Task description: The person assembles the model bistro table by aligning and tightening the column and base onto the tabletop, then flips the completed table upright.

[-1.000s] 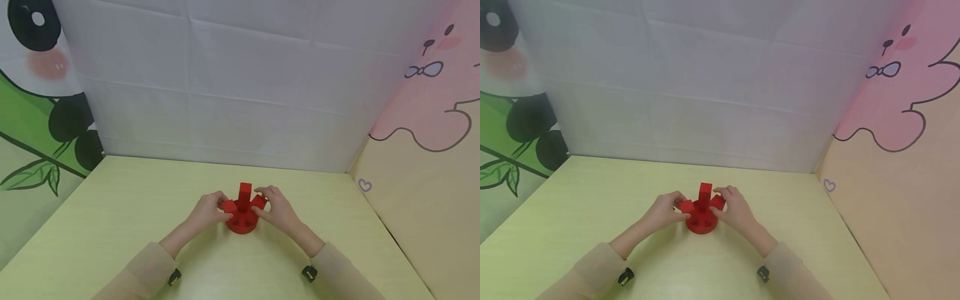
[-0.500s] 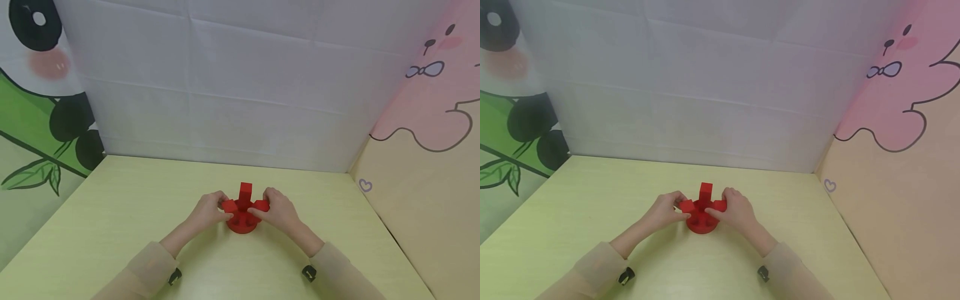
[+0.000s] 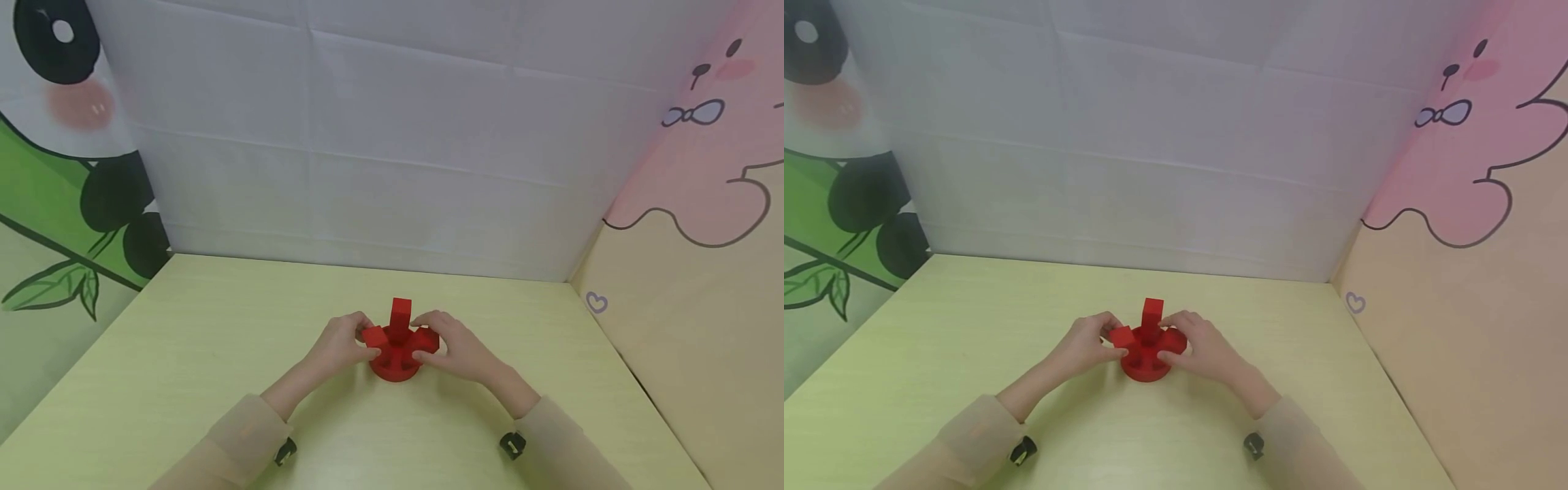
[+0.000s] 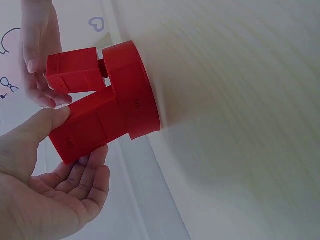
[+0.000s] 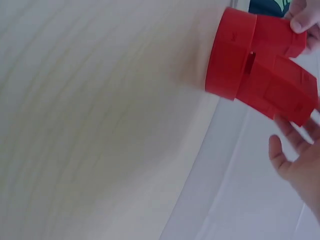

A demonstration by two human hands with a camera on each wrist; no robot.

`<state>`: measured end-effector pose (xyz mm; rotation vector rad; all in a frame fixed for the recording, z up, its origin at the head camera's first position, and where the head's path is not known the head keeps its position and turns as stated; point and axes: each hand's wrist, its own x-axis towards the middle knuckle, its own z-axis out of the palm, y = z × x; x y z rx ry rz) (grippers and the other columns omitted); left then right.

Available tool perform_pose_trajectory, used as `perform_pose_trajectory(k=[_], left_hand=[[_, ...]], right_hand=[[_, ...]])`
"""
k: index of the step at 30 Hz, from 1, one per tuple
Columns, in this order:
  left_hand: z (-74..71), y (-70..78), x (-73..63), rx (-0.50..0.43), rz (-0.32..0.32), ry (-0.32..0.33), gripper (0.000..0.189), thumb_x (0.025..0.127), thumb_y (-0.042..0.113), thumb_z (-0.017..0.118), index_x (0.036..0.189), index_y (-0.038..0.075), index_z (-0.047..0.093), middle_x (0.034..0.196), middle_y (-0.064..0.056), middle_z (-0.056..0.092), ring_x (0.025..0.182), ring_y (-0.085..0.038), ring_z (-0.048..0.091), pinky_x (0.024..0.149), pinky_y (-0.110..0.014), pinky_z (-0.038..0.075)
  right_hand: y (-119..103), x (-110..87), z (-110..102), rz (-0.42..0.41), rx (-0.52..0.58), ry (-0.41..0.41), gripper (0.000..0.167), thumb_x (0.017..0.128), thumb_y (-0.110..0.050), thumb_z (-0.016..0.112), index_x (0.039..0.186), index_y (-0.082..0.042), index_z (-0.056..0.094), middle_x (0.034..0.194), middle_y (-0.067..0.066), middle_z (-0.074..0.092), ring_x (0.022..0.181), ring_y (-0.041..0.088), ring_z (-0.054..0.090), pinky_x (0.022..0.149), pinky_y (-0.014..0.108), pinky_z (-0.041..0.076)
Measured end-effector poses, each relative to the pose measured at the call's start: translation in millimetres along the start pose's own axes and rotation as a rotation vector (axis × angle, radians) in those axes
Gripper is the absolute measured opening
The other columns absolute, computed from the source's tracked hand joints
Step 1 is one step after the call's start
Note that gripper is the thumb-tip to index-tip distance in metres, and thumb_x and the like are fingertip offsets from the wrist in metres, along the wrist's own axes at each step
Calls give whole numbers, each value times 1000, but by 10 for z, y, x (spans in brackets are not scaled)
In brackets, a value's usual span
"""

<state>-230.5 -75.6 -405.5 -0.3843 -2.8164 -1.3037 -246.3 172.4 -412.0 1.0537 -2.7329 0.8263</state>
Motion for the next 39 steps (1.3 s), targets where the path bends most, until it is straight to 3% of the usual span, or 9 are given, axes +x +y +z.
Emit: perform_pose_trajectory(k=[5,8,11,18,28,34,39], left_hand=[[-11,11,-8,3,-8,-3,31,72,12,80,96,6,62,80,3,64,74,-11,59,62,-24,49],[-17,17,-12,10,-12,-3,31,72,12,80,96,6,62,81,3,64,74,-11,58,62,-24,49],[-20,22,-16,13,-14,-5,31,72,12,80,96,6,62,80,3,64,74,-11,58,62,-24,49],[-22,35,-27,4,-11,-6,31,72,12,80,96,7,62,80,3,63,74,-11,58,62,-24,48],[-26,32,-29,12,-8,-3,30,72,12,80,96,7,62,81,3,63,74,-11,58,63,-24,49],[-18,19,-24,15,-11,-1,30,73,12,80,96,7,62,81,3,63,75,-12,58,62,-24,49],[-17,18,-21,15,-8,1,31,72,12,80,96,7,62,81,3,64,74,-11,58,63,-24,49]], right_hand=[[109,-59,-123,-228,36,-37,46,84,-9,60,129,-16,54,132,-5,54,119,13,48,97,41,43],[151,-68,-160,-302,27,-48,57,77,3,56,131,-15,53,135,-4,52,121,15,48,97,42,43],[171,-67,-171,-330,6,-47,57,78,6,56,132,-13,54,134,-2,53,121,17,49,96,41,44],[179,-66,-173,-329,-12,-28,43,84,-3,64,126,-12,59,128,-3,58,117,14,52,95,37,46],[180,-64,-72,-307,-35,67,38,79,-19,77,114,-18,64,111,-8,63,106,10,54,89,32,48],[94,-28,0,-276,-44,126,35,73,-24,82,102,-15,64,98,-9,62,95,7,54,83,28,49],[45,-10,19,-235,-72,117,35,73,-24,82,99,-14,62,95,-8,59,94,7,54,83,27,49]])
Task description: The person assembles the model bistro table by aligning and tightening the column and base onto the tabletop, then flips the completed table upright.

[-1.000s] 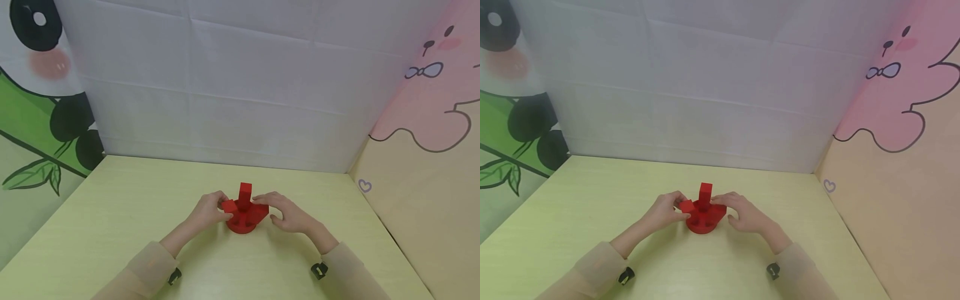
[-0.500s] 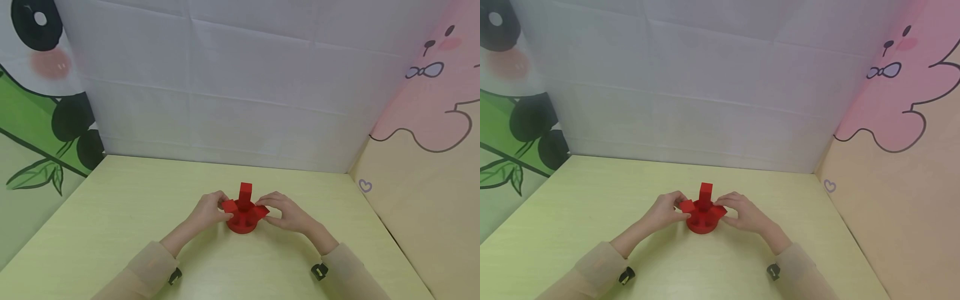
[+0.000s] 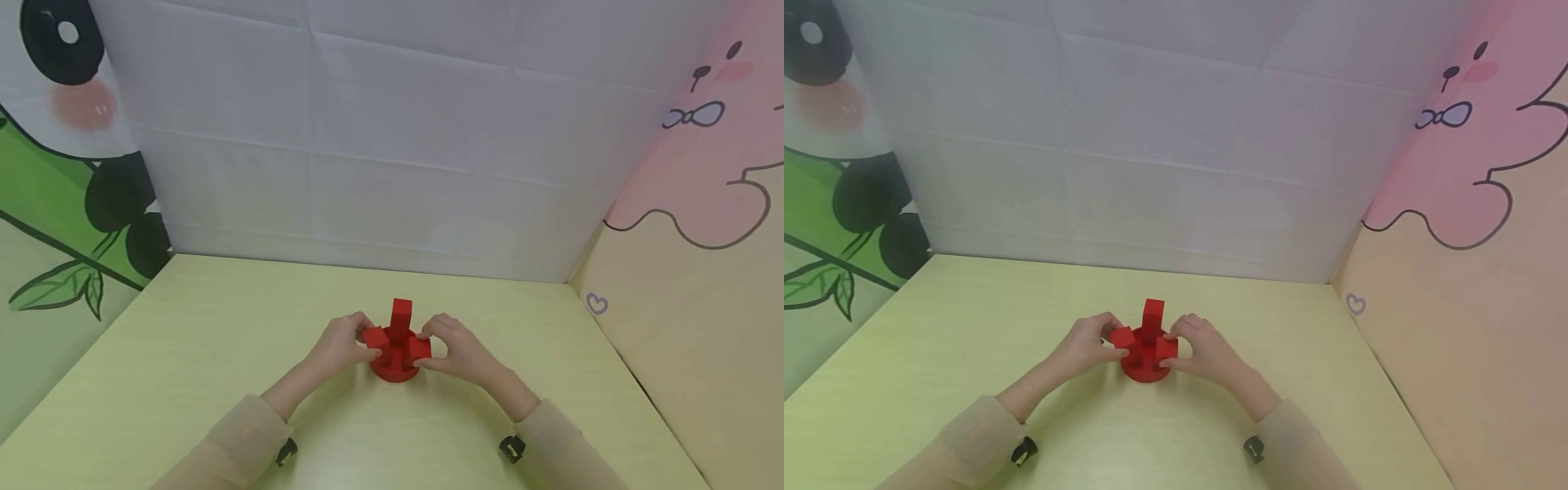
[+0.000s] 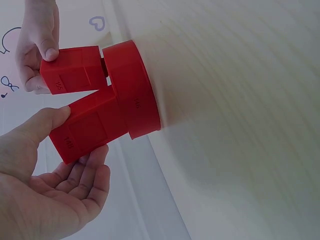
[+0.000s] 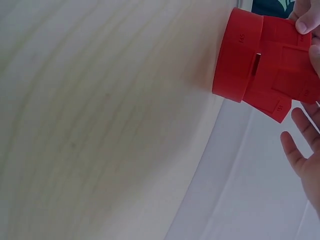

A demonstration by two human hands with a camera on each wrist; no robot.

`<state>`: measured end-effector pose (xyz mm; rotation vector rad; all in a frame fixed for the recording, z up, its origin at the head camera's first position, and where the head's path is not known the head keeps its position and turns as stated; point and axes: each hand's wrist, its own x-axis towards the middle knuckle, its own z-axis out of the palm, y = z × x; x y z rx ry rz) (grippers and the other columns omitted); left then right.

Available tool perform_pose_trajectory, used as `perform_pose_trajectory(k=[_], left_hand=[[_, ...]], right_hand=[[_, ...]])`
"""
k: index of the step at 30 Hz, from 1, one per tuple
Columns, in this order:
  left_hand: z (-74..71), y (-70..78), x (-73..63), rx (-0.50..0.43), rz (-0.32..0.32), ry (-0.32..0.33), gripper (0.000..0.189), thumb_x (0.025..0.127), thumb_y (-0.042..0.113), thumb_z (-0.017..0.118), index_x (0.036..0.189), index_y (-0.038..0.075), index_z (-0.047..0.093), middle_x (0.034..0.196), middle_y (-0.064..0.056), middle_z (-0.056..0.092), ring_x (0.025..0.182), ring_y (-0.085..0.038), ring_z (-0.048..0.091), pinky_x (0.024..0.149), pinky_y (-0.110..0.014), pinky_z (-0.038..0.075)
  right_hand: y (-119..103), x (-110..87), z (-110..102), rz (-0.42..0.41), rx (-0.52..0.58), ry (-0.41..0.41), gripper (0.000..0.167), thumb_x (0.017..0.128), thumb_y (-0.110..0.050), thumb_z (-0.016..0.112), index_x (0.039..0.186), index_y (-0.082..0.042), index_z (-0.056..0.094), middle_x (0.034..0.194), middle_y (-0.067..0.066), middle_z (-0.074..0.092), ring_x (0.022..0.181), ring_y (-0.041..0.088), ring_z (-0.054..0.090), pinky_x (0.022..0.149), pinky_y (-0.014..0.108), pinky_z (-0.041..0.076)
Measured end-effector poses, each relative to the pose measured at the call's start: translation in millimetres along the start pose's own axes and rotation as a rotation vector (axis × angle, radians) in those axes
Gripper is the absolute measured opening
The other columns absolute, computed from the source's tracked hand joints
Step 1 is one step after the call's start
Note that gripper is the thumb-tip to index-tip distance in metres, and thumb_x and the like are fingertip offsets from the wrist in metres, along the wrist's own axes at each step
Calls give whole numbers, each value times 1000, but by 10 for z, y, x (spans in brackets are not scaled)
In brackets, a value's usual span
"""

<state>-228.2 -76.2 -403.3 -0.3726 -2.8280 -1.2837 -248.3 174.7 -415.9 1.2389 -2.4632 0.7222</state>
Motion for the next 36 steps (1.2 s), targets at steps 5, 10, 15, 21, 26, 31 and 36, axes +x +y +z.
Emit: perform_pose_trajectory(k=[5,10,15,21,26,31,36], left_hand=[[17,-2,14,3,4,5,30,72,12,80,96,7,62,80,3,64,74,-11,59,63,-25,49],[21,-22,21,10,8,8,31,72,13,81,96,7,62,81,3,64,74,-11,59,63,-24,49],[23,-38,29,11,15,8,31,72,13,81,96,6,62,81,2,64,74,-11,59,63,-24,49],[31,-49,38,0,16,3,31,72,13,81,96,7,62,81,3,64,74,-11,59,63,-23,49],[39,-48,46,-3,14,2,31,73,12,81,97,6,62,82,3,64,74,-11,58,62,-23,49],[46,-36,48,0,10,3,31,73,12,80,97,7,62,83,3,64,75,-12,59,63,-23,50],[58,-30,46,-8,14,6,30,73,12,80,96,7,62,82,3,64,76,-12,60,64,-24,50]], right_hand=[[11,-15,-60,61,58,-86,47,74,-25,81,115,-14,60,111,-7,60,107,8,52,91,34,47],[46,-27,-127,49,173,-205,59,79,-16,75,133,-16,50,135,-6,50,125,13,43,99,40,43],[84,0,-146,-53,184,-260,58,82,0,64,135,-18,50,139,-6,48,126,14,43,98,37,44],[65,50,-154,-68,171,-275,51,85,2,60,131,-18,56,130,-8,56,121,14,46,95,33,47],[54,68,-158,-59,132,-272,45,86,-4,65,128,-15,58,128,-6,57,120,14,47,95,33,46],[45,80,-120,-16,75,-227,41,84,-10,69,124,-16,60,125,-5,59,116,12,49,94,32,47],[16,95,-30,78,5,-138,39,81,-20,75,117,-16,62,114,-5,61,108,12,53,89,31,49]])
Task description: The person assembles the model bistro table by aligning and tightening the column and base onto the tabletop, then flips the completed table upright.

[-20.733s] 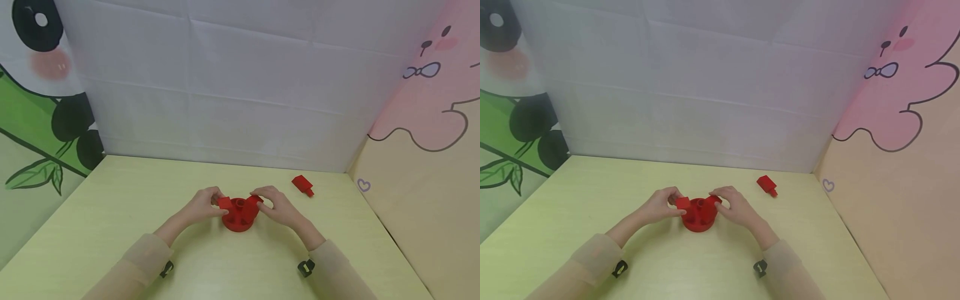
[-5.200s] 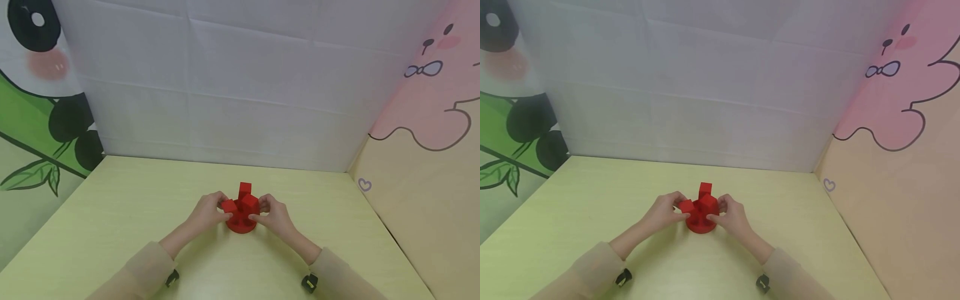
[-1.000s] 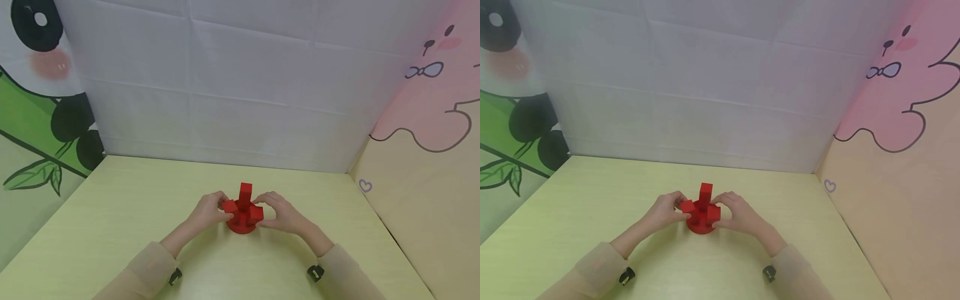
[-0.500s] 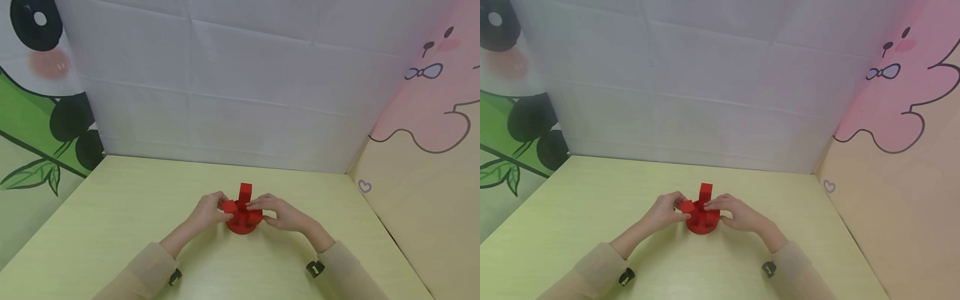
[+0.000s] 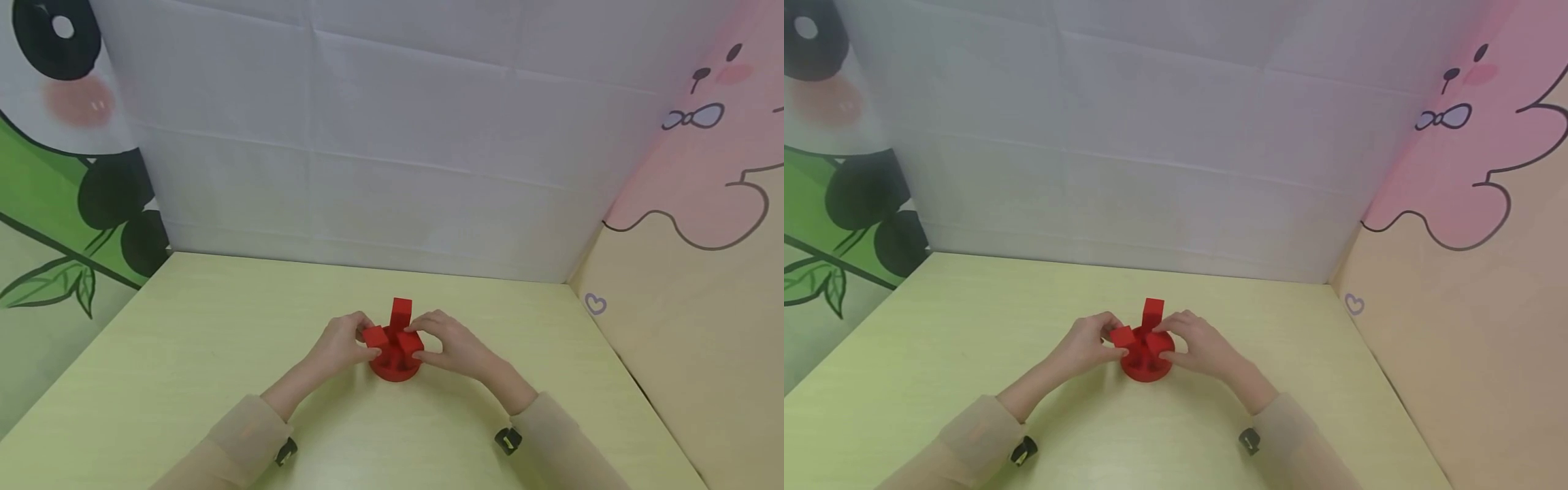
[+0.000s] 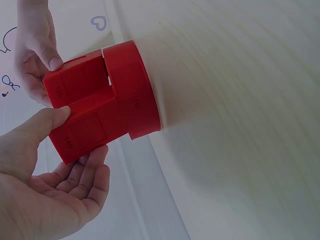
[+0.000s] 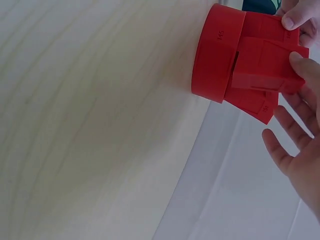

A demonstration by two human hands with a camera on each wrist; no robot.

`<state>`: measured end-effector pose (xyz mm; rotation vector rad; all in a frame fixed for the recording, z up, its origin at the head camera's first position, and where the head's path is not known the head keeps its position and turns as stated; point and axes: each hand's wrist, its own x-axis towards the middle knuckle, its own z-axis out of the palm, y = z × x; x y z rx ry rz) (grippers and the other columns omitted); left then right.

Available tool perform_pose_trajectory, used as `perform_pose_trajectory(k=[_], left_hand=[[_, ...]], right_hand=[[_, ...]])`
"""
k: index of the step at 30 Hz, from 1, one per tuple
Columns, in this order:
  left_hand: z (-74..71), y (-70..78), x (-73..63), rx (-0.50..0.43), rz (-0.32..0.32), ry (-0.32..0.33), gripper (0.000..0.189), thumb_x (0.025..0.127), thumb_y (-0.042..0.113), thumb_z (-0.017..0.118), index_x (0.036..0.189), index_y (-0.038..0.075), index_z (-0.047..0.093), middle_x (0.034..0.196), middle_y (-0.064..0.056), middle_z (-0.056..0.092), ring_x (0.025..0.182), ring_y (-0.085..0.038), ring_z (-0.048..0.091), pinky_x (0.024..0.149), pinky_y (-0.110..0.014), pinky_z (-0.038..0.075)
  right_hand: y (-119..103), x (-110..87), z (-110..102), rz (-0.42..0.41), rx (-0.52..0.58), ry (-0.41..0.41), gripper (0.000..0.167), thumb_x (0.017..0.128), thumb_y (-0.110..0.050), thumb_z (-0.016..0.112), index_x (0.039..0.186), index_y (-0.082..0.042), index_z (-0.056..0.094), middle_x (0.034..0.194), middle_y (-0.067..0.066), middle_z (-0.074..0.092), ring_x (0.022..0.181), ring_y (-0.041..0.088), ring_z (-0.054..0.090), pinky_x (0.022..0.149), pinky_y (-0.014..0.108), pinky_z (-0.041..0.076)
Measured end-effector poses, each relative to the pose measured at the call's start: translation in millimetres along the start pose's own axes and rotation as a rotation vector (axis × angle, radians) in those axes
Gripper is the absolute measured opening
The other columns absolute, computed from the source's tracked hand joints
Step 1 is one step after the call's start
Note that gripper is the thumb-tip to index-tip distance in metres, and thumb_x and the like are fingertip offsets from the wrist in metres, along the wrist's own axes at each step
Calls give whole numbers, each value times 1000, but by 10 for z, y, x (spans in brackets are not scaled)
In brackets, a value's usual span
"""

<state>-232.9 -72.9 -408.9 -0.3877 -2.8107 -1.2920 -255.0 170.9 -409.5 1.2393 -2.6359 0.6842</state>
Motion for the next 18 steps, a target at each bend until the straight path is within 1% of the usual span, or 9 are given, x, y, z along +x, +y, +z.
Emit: perform_pose_trajectory(k=[4,8,11,13,15,18], left_hand=[[-5,4,-6,5,1,2,30,73,12,80,96,7,62,83,3,64,76,-12,59,64,-24,50],[-8,10,-2,13,-8,-2,31,73,13,80,97,7,62,84,3,64,77,-12,59,64,-23,50],[-10,15,-2,15,-14,-3,32,73,13,81,98,7,62,85,2,64,77,-12,59,64,-23,50],[-9,17,-5,15,-13,-3,32,73,13,81,98,7,62,85,2,65,77,-12,59,64,-23,50],[-11,22,-7,17,-12,-3,32,73,13,81,97,7,62,85,2,65,77,-12,59,64,-23,50],[-11,23,-9,17,-12,-6,32,73,13,80,97,7,62,85,2,65,77,-12,60,65,-24,50]], right_hand=[[-52,30,75,118,-6,77,39,78,-24,78,111,-14,63,103,-5,61,99,17,56,83,30,51],[-107,61,127,265,48,127,38,75,-25,80,106,-12,63,96,-4,61,91,23,58,78,34,51],[-137,79,150,341,79,156,36,74,-25,81,102,-13,62,91,-4,61,88,24,59,75,33,51],[-147,82,162,353,78,167,36,73,-25,82,101,-13,61,89,-4,61,87,25,60,73,30,49],[-151,81,169,351,74,168,38,73,-25,81,102,-12,61,89,-4,60,88,25,59,73,29,49],[-157,64,159,328,81,154,44,74,-27,81,109,-11,60,96,-2,60,92,26,58,74,31,50]])
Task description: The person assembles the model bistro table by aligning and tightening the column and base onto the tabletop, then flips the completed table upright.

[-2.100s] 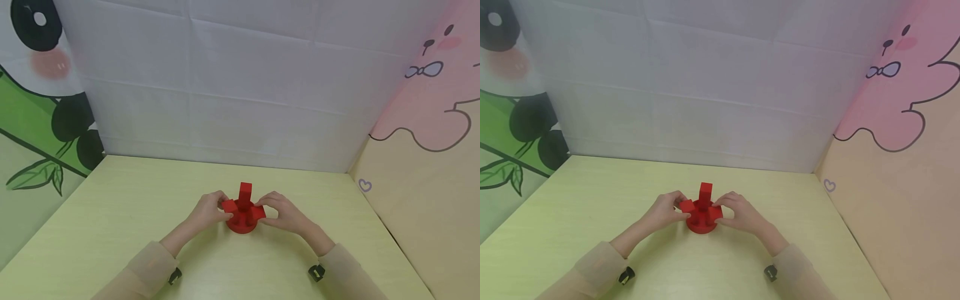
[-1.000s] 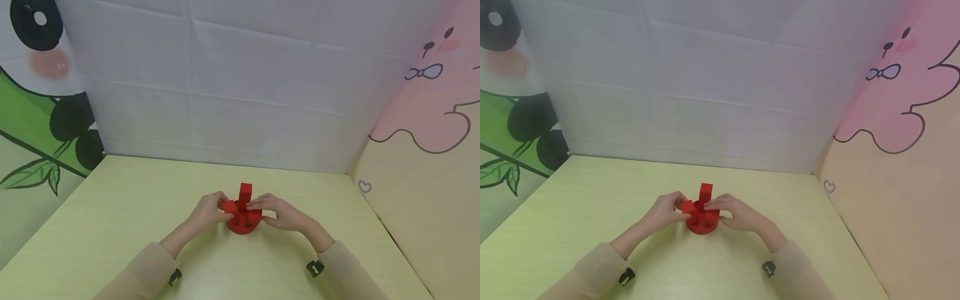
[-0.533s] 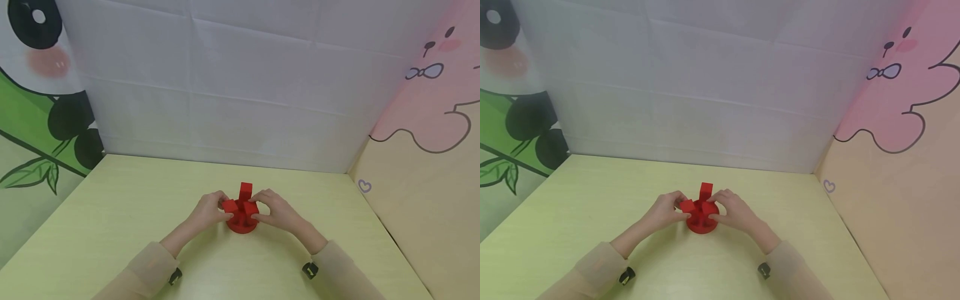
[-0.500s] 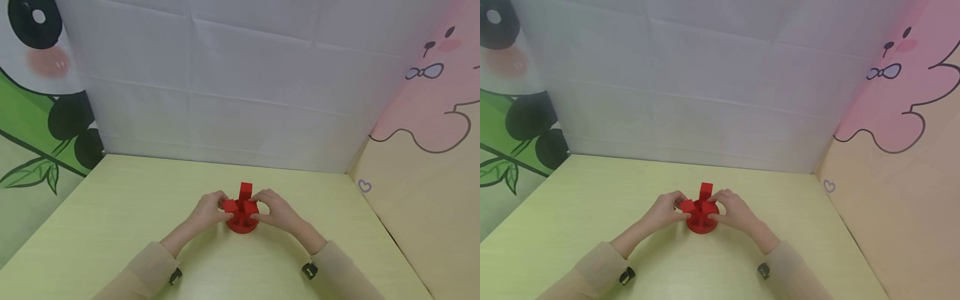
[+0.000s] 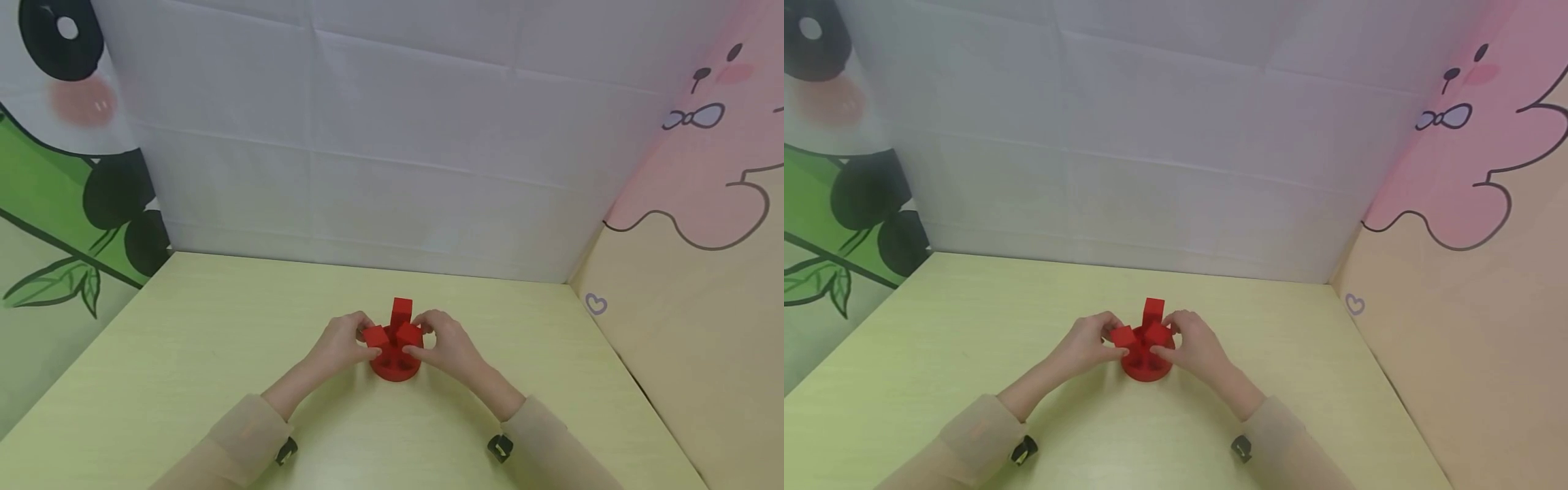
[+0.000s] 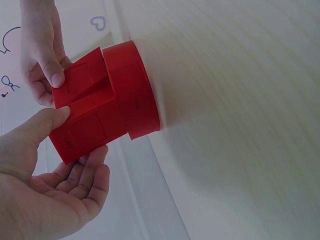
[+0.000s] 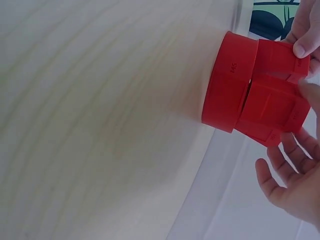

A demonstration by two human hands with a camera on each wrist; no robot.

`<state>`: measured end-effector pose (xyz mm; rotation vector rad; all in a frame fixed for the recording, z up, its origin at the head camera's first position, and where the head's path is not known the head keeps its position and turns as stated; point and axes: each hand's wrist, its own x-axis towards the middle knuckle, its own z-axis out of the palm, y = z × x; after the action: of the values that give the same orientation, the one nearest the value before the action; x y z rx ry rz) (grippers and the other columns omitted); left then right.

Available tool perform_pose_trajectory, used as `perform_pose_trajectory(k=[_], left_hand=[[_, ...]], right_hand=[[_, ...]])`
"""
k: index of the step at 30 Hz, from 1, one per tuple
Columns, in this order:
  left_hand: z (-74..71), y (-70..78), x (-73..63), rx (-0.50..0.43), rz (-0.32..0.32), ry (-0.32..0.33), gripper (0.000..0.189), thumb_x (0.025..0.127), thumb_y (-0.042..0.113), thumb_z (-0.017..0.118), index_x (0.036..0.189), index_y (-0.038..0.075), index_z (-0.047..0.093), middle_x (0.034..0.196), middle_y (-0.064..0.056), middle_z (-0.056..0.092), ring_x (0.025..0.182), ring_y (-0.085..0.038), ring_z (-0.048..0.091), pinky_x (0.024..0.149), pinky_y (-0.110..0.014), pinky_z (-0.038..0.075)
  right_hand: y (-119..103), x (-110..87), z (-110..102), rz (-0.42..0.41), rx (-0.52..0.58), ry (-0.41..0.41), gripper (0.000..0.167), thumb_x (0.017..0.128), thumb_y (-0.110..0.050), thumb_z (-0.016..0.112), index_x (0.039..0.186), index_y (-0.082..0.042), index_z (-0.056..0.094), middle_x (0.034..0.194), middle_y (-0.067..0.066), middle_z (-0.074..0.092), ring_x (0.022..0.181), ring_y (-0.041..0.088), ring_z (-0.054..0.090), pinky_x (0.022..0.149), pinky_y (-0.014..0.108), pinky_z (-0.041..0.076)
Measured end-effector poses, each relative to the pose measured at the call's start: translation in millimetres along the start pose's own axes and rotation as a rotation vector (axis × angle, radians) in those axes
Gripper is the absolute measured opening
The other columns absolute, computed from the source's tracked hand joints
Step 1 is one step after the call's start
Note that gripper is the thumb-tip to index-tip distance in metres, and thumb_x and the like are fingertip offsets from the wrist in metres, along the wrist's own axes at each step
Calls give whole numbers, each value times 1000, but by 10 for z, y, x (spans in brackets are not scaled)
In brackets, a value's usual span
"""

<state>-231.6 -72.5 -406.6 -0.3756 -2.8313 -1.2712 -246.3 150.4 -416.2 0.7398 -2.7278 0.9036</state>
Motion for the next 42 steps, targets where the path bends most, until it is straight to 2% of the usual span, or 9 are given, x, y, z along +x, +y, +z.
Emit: perform_pose_trajectory(k=[4,8,11,13,18,25,31,35,42], left_hand=[[0,-11,3,-6,-2,-4,32,73,13,80,98,7,62,85,2,65,77,-12,60,64,-24,51],[1,-18,5,-2,0,-4,32,73,13,80,98,6,61,85,1,65,77,-12,60,64,-24,51],[1,-17,5,-1,-3,-7,33,73,13,80,98,5,61,86,0,65,77,-13,60,64,-24,52],[1,-14,3,2,-6,-9,33,73,13,81,98,5,61,86,0,65,77,-13,60,64,-24,52],[-2,-3,-3,5,-11,-10,33,73,13,80,99,6,61,87,0,65,78,-13,60,64,-24,52],[5,-12,-4,-3,-5,-10,32,73,13,80,99,6,61,87,1,65,78,-13,60,64,-24,52],[9,-18,-5,-8,2,0,32,73,12,80,97,6,62,85,1,65,77,-13,61,64,-24,51],[3,-8,-7,-5,-4,3,32,72,13,80,97,7,62,85,2,65,77,-13,61,64,-24,51],[-6,4,-10,-6,-5,5,32,72,12,80,97,6,62,85,2,65,77,-13,61,64,-23,51]], right_hand=[[22,-17,-55,-80,26,-44,51,77,-28,79,121,-15,56,115,-2,57,108,22,52,84,35,50],[62,-4,-124,-242,34,-106,47,82,-21,73,125,-17,56,131,-3,51,123,17,43,96,41,46],[92,23,-152,-363,48,-150,42,84,-12,68,124,-16,57,136,-1,49,127,17,40,99,43,43],[109,40,-153,-414,55,-174,40,84,-7,65,122,-15,58,137,1,50,128,18,40,99,43,42],[140,66,-122,-468,33,-191,40,83,0,62,121,-14,59,135,2,53,126,20,42,99,40,44],[140,50,-95,-394,-14,-169,38,84,-7,65,121,-15,60,131,0,55,120,18,46,95,36,47],[129,49,-37,-303,-107,-58,38,82,-18,72,117,-14,59,117,-1,59,110,15,52,89,32,50],[101,48,-5,-220,-149,22,36,79,-21,76,110,-13,60,105,-2,60,97,12,54,79,26,52],[41,31,33,-73,-171,72,35,76,-26,79,100,-14,57,90,-5,55,83,8,50,67,21,50]])
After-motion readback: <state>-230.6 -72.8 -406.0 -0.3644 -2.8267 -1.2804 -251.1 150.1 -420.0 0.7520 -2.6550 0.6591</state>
